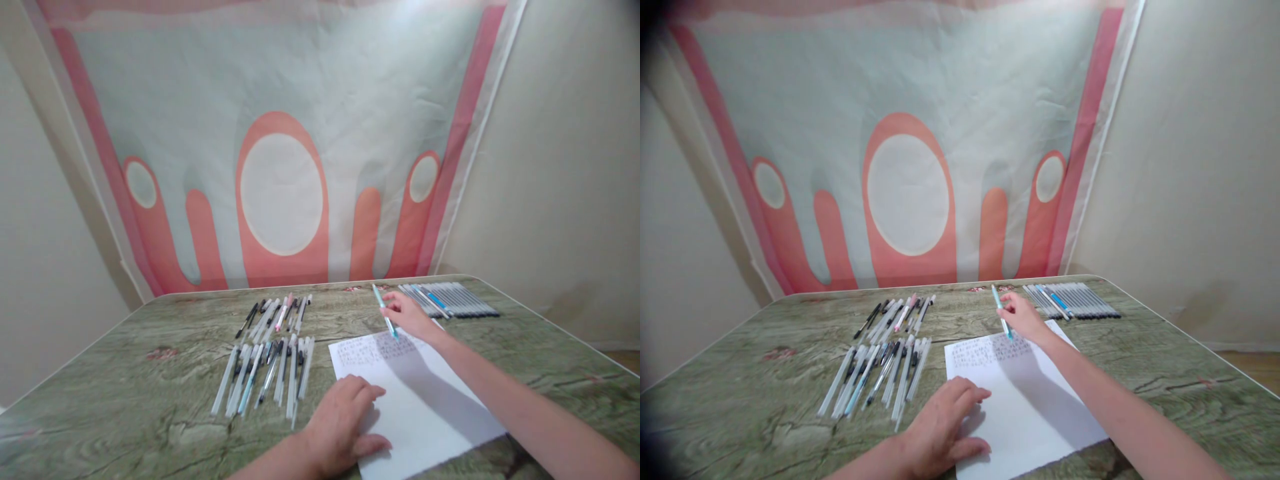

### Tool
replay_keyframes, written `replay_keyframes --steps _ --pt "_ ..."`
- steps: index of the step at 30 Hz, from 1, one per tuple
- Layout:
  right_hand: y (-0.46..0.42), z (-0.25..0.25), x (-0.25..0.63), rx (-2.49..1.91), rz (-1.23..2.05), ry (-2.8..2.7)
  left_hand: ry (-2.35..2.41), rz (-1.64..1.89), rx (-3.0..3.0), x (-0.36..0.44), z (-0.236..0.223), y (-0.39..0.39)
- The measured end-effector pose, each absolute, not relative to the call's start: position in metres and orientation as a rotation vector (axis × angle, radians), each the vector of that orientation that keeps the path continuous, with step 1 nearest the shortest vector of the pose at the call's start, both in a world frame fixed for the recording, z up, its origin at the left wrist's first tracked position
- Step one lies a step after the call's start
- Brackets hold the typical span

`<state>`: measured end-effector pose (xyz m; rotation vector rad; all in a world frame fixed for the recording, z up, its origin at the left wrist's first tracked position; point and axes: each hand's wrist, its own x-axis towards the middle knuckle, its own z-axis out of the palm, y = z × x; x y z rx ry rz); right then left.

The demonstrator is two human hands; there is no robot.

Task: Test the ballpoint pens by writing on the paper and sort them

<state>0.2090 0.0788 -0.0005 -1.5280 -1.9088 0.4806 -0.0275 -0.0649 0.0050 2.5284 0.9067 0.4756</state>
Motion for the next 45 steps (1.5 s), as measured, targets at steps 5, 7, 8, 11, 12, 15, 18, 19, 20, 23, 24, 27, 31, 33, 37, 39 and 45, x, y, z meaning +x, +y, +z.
replay_keyframes --steps 5,7,8,11,12,15,18,19,20,23,24,27,31,33,37,39,45 --pt "0.131 -0.011 0.256 -1.918 -0.002 -1.976 0.889 0.463 2.536 -0.027 0.0 -0.062" --pt "0.138 -0.018 0.26 -1.988 -0.077 -1.984 0.9 0.451 2.541 -0.027 -0.001 -0.061" --pt "0.14 -0.022 0.261 -2.017 -0.109 -1.991 0.902 0.448 2.545 -0.027 0.0 -0.061" --pt "0.142 -0.032 0.262 -2.075 -0.192 -2.016 0.908 0.438 2.551 -0.027 0.001 -0.062" --pt "0.142 -0.035 0.263 -2.087 -0.218 -2.022 0.914 0.438 2.549 -0.027 0.001 -0.062" --pt "0.142 -0.04 0.267 -2.113 -0.3 -2.018 0.926 0.443 2.548 -0.027 0.002 -0.063" --pt "0.142 -0.043 0.271 -2.138 -0.367 -1.996 0.923 0.445 2.551 -0.027 0.001 -0.063" --pt "0.143 -0.043 0.272 -2.144 -0.385 -1.99 0.924 0.445 2.55 -0.027 0.001 -0.063" --pt "0.143 -0.044 0.273 -2.148 -0.4 -1.987 0.928 0.446 2.548 -0.027 0.0 -0.063" --pt "0.143 -0.045 0.275 -2.16 -0.435 -1.981 0.945 0.445 2.546 -0.028 0.0 -0.063" --pt "0.143 -0.045 0.276 -2.165 -0.442 -1.981 0.945 0.445 2.548 -0.028 0.0 -0.063" --pt "0.143 -0.044 0.277 -2.181 -0.452 -1.981 0.93 0.456 2.562 -0.028 0.0 -0.064" --pt "0.141 -0.042 0.277 -2.188 -0.465 -1.983 0.91 0.47 2.575 -0.027 -0.002 -0.065" --pt "0.139 -0.04 0.277 -2.189 -0.472 -1.978 0.903 0.476 2.583 -0.028 -0.001 -0.066" --pt "0.134 -0.035 0.269 -2.18 -0.493 -1.968 0.971 0.511 2.602 -0.035 0.008 -0.059" --pt "0.129 -0.03 0.259 -2.126 -0.505 -1.992 1.14 0.538 2.584 -0.045 0.019 -0.049" --pt "0.092 0.001 0.181 -1.58 -0.16 -2.34 1.711 0.47 2.431 -0.092 0.048 -0.011"
